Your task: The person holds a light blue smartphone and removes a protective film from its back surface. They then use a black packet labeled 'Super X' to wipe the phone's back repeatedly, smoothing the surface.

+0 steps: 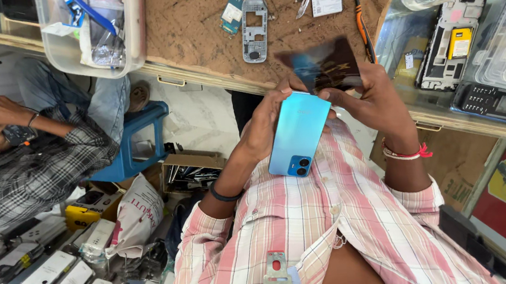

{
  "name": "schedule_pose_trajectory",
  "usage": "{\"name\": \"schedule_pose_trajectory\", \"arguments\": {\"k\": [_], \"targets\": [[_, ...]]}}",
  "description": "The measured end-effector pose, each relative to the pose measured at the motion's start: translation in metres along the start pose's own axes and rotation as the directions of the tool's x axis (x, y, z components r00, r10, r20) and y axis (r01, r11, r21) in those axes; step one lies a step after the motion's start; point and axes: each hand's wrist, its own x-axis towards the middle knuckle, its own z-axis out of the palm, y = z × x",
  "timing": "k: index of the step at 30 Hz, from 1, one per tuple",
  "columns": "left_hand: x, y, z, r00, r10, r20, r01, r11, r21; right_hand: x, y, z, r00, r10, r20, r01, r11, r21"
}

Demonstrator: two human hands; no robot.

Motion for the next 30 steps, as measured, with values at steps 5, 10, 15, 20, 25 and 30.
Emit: {"name": "schedule_pose_trajectory", "arguments": {"k": [5, 10, 15, 20, 25, 30], "targets": [[0.012, 0.01, -0.012, 0.997, -0.009, 0.075, 0.013, 0.998, -0.056, 0.013, 0.008, -0.02, 0.996, 0.04, -0.078, -0.024, 0.979, 0.204], [0.034, 0.033, -0.019, 0.996, 0.077, 0.048, -0.074, 0.996, -0.052, 0.034, 0.006, -0.035, 0.958, -0.059, -0.279, 0.182, 0.879, 0.44], [0.051, 0.053, -0.025, 0.99, 0.132, 0.052, -0.127, 0.988, -0.092, 0.061, 0.004, -0.038, 0.979, -0.031, -0.203, 0.155, 0.758, 0.633], [0.061, 0.068, -0.028, 0.942, 0.334, -0.024, -0.333, 0.93, -0.158, 0.084, -0.008, -0.038, 0.984, -0.057, -0.169, 0.159, 0.706, 0.69], [0.069, 0.08, -0.033, 0.898, 0.435, -0.058, -0.436, 0.869, -0.235, 0.1, -0.022, -0.035, 0.987, -0.087, -0.139, 0.158, 0.729, 0.666], [0.07, 0.075, -0.047, 0.897, 0.441, -0.037, -0.44, 0.879, -0.181, 0.094, -0.03, -0.025, 0.978, -0.077, -0.196, 0.197, 0.661, 0.724]]}}
